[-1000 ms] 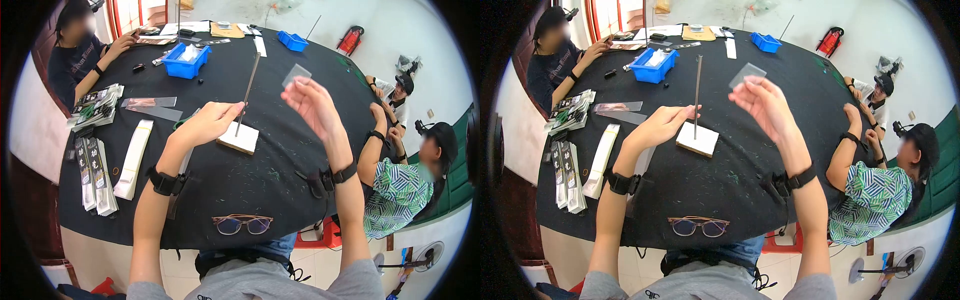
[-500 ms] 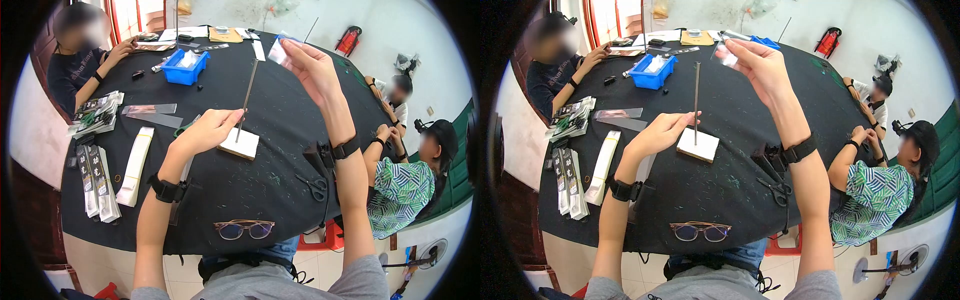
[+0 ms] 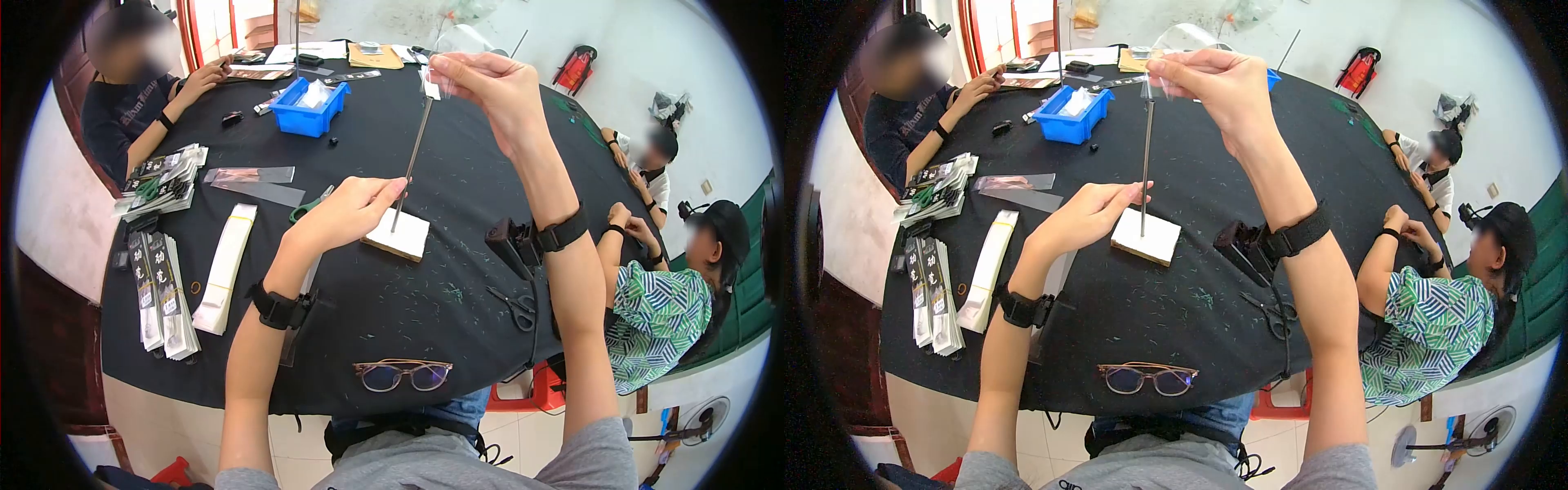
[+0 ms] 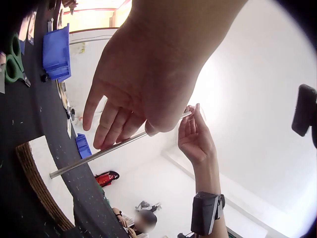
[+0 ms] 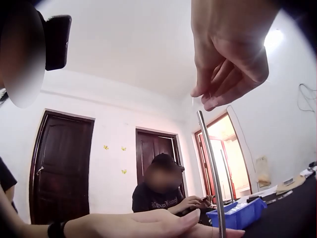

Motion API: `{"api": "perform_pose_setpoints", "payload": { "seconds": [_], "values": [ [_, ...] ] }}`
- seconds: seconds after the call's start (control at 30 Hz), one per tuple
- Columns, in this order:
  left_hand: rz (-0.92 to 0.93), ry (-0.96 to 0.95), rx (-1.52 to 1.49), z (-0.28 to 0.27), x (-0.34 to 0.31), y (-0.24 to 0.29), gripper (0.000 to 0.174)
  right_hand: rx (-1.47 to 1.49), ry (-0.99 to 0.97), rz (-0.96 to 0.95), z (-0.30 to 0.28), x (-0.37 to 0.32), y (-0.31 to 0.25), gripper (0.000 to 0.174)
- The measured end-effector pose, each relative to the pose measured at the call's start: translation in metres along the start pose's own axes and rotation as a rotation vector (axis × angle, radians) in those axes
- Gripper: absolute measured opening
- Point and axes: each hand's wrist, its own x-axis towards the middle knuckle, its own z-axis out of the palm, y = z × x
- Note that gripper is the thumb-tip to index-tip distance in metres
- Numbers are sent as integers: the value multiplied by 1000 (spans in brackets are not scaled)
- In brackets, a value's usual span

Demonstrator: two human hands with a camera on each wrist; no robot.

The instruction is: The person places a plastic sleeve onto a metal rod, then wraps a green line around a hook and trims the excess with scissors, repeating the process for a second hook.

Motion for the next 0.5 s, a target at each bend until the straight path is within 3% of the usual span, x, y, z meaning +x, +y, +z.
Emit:
{"api": "perform_pose_setpoints", "payload": {
  "seconds": [0.07, 0.13, 0.27, 0.5],
  "values": [
    [46, 49, -23, 1, 0, -2, 47, -10, -1, 0, 1, -1, 0, 24],
    [-57, -45, 6, -3, 0, 2, 47, -31, -37, -35, 2, -2, 1, 21],
    [-43, -45, -23, -3, 1, 0, 48, -86, -74, -71, 3, -6, 5, 19],
    [9, -9, -285, 0, 8, -15, 51, -98, -91, -34, 2, -19, 11, 22]
  ]
}}
